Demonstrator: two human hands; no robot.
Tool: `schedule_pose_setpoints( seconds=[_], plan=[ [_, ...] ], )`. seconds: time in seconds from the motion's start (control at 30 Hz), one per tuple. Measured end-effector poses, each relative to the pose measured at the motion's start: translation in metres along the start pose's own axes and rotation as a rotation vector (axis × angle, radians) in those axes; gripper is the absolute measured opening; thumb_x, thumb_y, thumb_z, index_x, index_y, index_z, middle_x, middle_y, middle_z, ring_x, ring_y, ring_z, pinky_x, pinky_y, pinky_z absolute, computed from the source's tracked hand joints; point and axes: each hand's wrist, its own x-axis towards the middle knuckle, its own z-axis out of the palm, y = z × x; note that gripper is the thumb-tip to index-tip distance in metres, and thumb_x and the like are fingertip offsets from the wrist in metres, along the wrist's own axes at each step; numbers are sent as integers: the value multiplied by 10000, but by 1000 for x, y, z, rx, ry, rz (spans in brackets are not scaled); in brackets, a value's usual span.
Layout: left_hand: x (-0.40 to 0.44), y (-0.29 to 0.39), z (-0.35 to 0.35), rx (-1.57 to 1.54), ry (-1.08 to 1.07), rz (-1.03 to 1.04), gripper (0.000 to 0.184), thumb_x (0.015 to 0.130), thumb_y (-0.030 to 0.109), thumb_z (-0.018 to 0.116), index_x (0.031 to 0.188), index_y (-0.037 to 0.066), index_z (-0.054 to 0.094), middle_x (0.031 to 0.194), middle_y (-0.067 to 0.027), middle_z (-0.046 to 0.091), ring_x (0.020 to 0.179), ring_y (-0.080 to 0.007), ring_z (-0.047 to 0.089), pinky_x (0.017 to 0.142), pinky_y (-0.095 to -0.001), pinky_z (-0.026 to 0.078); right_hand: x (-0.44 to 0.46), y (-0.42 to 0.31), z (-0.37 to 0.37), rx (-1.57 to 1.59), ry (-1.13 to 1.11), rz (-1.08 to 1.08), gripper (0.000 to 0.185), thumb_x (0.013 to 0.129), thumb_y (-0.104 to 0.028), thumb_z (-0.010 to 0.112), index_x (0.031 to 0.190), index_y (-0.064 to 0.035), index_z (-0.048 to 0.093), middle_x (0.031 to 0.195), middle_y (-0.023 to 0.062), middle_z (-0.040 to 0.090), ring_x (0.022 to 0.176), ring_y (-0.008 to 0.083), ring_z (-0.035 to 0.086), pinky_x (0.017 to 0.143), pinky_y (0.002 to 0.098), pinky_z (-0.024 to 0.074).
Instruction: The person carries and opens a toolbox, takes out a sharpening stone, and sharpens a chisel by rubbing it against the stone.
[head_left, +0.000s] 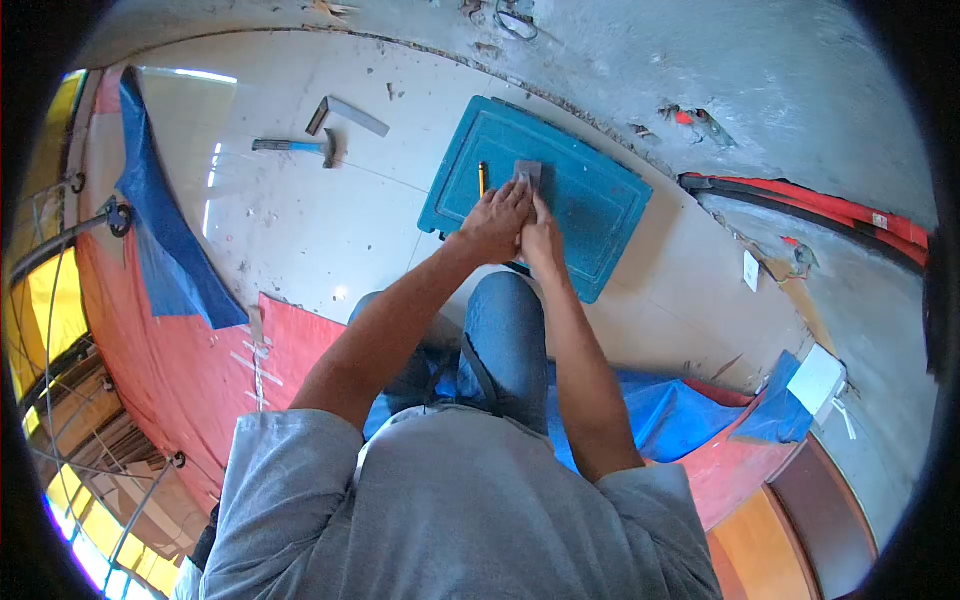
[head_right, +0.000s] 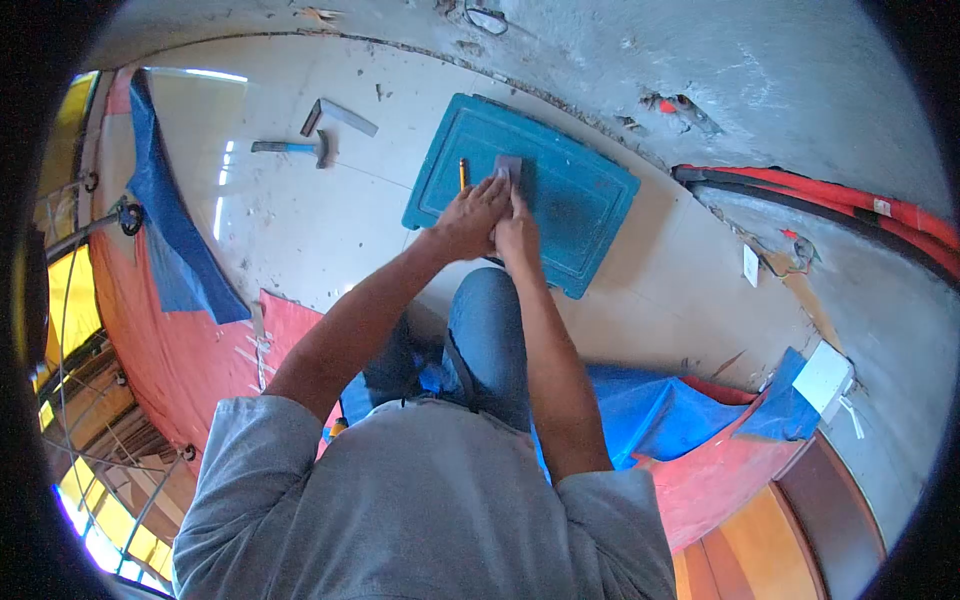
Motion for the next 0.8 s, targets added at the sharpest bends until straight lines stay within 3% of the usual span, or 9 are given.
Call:
schedule_pose_setpoints(
  seconds=[0.07,0.1,0.2,0.27,0.4,0.43,0.53,0.67,0.8],
  plan=[
    [-25,10,29,66,-5,28,1085,736,351,840,1564,-85,290,1638,-274,301,1496,-417,348,1235,-489,305,-23,26,8,-20,19,-7,509,1093,-274,422,1569,-93,438,1560,225,484,1408,374,509,1116,408,440],
    [-40,20,30,11,-75,15,1083,738,344,837,1571,-75,287,1645,-269,291,1494,-418,351,1235,-489,306,-43,24,9,-37,62,-83,527,1066,-281,453,1559,-96,429,1487,285,517,1355,470,511,1090,474,442],
    [-50,23,25,-74,-133,-11,1069,735,346,840,1574,-46,306,1642,-253,308,1467,-404,391,1215,-501,333,-44,54,22,-68,83,-43,519,1073,-264,434,1565,-101,422,1515,285,491,1387,459,486,1109,468,429],
    [-20,6,16,-19,-70,-23,1059,709,331,868,1551,-37,343,1609,-245,367,1409,-387,450,1188,-511,361,-13,45,15,-39,100,-290,521,1074,-277,443,1563,-100,430,1479,290,529,1340,446,545,1070,468,457],
    [8,-3,-22,-23,-120,-35,1015,683,278,882,1495,-81,390,1544,-251,450,1252,-377,578,1036,-482,510,1,-3,3,197,-39,207,549,1069,-335,474,1561,-94,439,1394,286,604,1193,425,647,956,464,508],
    [-3,7,-21,-89,-120,-91,1004,700,247,868,1496,-102,367,1535,-267,452,1179,-389,628,939,-487,566,-12,6,7,161,-5,171,546,1072,-331,466,1564,-97,436,1423,278,586,1240,426,622,991,460,496],
    [-51,13,41,-139,35,74,1005,736,188,826,1551,-67,295,1627,-310,289,1198,-437,642,946,-497,580,-31,33,19,89,36,95,529,1080,-300,456,1580,-131,424,1517,252,516,1387,422,516,1109,451,432],
    [-21,10,-9,-189,-269,-93,1010,773,250,828,1572,-31,276,1660,-268,253,1207,-419,647,916,-478,601,-30,37,20,-4,133,-181,517,1076,-255,467,1581,-152,428,1524,256,511,1394,425,508,1109,448,434],
    [10,-10,-20,-126,-225,-62,1094,753,316,861,1575,-51,240,1645,-271,286,1191,-396,660,901,-469,604,-3,-16,-1,208,-100,317,526,1062,-213,465,1578,-115,427,1421,266,599,1228,425,627,987,444,498]
  ],
)
